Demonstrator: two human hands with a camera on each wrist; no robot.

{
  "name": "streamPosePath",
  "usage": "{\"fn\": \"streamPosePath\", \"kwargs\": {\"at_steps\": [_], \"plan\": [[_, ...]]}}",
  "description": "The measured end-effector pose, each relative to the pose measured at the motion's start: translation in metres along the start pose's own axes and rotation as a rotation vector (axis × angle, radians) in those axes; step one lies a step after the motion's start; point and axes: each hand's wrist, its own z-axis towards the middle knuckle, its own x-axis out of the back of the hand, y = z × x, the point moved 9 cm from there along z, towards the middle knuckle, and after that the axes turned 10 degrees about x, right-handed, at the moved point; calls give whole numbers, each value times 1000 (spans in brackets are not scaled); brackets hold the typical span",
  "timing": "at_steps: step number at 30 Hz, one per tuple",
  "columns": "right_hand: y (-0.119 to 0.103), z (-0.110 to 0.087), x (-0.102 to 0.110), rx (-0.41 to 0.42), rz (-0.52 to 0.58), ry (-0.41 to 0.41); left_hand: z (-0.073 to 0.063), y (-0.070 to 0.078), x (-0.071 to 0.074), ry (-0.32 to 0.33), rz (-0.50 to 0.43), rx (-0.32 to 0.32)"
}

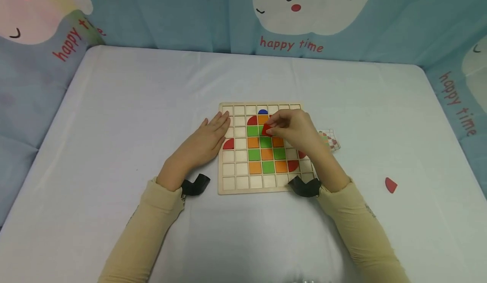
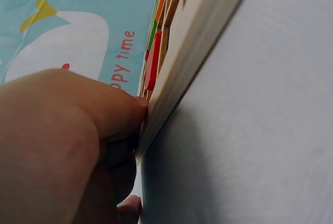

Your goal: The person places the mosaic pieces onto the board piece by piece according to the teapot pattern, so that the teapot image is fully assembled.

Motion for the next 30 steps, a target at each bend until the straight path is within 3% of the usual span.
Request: {"fn": "streamPosePath", "kwargs": {"at_steps": [6,13,18,30], "plan": [[-4,4,-10,36,34,-8,0,0,0,-8,-6,0],[-4,7,-18,-5,34,-30,0,1,1,-6,-6,3],[-5,9,-22,9,37,-42,0,0,1,-10,-3,7],[-1,20,-42,-5,29,-159,0,-1,0,-24,7,14]]}}
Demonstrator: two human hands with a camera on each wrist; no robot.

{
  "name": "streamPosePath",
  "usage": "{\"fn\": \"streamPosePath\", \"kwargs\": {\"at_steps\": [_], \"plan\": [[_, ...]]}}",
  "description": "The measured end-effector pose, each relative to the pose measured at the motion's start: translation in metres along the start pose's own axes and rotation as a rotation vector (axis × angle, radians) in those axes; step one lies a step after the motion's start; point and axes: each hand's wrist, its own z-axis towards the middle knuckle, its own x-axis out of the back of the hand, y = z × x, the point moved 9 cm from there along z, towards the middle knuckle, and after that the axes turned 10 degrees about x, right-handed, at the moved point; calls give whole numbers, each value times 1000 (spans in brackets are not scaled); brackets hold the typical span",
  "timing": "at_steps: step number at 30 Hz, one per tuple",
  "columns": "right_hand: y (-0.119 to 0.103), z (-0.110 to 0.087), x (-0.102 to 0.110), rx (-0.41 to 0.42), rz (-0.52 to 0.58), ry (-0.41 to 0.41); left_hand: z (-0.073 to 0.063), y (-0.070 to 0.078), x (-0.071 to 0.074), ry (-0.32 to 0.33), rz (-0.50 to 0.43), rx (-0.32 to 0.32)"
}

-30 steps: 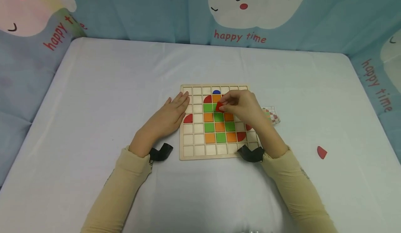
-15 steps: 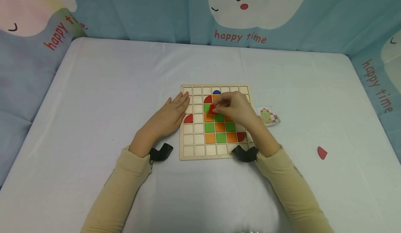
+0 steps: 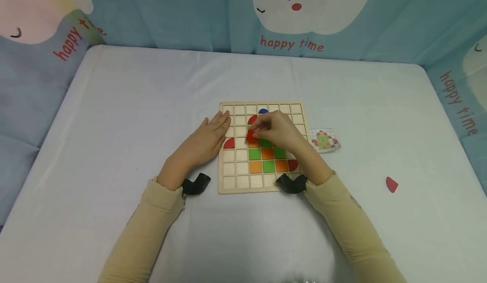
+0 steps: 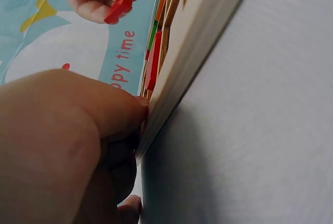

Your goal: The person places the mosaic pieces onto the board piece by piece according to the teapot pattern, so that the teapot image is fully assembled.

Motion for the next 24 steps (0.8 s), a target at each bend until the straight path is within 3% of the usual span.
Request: {"fn": "streamPosePath", "kwargs": {"at_steps": [12,24], "plan": [[-8,10,-16,53,-48,-65,-1,-2,4,1,0,3],[-5,11,-21,13,-90,-83,-1,1,2,0,2,-2]]}}
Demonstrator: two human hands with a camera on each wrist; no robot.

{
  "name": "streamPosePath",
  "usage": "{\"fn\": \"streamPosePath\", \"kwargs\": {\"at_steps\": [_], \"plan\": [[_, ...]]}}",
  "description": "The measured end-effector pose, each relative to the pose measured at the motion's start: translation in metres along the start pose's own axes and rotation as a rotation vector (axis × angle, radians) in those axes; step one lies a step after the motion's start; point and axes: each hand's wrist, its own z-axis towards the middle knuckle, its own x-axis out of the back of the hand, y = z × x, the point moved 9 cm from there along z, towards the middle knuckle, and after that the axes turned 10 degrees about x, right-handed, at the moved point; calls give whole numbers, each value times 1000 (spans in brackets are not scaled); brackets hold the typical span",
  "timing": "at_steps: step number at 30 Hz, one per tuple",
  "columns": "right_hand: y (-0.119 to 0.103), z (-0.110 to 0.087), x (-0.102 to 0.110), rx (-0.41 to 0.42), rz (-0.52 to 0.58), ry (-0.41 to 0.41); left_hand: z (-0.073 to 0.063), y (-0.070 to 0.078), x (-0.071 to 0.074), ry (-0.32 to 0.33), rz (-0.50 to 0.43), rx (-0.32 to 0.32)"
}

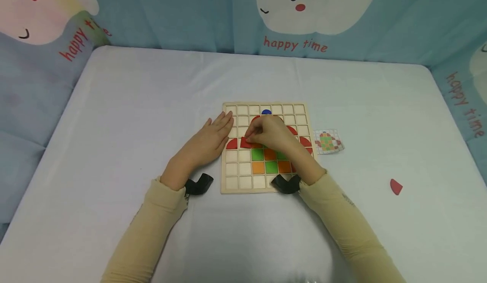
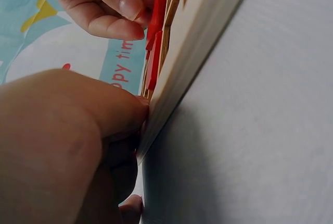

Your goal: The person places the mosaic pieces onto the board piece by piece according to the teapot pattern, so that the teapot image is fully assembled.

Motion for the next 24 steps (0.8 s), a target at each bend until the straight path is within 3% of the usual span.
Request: {"fn": "streamPosePath", "kwargs": {"at_steps": [10,15,20,24], "plan": [[-8,0,-4,67,34,-18,-3,0,2,7,0,-4],[-6,-7,4,60,68,20,-4,0,3,17,-3,-4],[5,-27,25,60,115,88,-4,0,3,28,-3,0],[27,-54,45,7,109,122,-2,1,1,27,-4,0]]}}
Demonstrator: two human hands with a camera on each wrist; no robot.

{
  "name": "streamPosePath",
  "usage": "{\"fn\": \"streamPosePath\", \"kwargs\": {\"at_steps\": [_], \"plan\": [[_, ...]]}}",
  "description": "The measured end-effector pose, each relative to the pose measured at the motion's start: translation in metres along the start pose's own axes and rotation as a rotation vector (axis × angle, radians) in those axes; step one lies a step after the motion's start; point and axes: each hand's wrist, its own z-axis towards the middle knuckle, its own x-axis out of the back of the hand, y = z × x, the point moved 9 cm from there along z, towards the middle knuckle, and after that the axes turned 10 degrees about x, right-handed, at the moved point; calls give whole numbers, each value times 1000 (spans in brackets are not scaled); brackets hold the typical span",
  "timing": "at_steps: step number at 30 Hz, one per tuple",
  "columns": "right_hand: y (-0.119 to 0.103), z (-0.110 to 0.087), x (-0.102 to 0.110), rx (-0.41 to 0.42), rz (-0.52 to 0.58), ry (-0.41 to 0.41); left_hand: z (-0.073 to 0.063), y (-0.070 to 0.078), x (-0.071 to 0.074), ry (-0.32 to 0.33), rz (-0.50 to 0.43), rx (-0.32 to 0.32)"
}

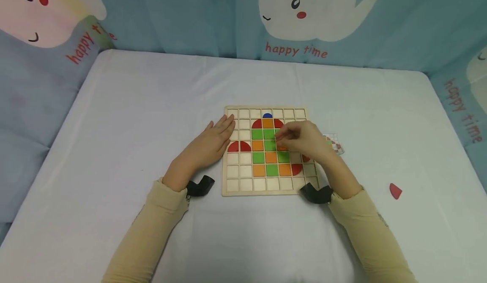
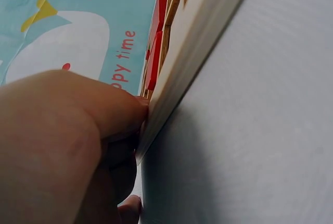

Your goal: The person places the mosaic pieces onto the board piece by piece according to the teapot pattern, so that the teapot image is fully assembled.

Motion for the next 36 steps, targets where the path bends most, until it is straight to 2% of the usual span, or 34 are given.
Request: {"fn": "streamPosePath", "kwargs": {"at_steps": [7,14,24,27,31,36], "plan": [[28,-45,43,-124,-61,68,-1,0,0,-3,5,10],[41,-82,72,-143,-88,132,-2,2,1,2,10,2],[61,-108,90,-191,-120,176,-1,-1,-2,4,20,8],[67,-116,96,-243,-130,182,-1,-1,-2,6,14,7],[72,-127,105,-282,-166,178,-1,-2,-2,9,10,7],[83,-145,118,-286,-207,157,-2,-2,0,4,11,6]]}}
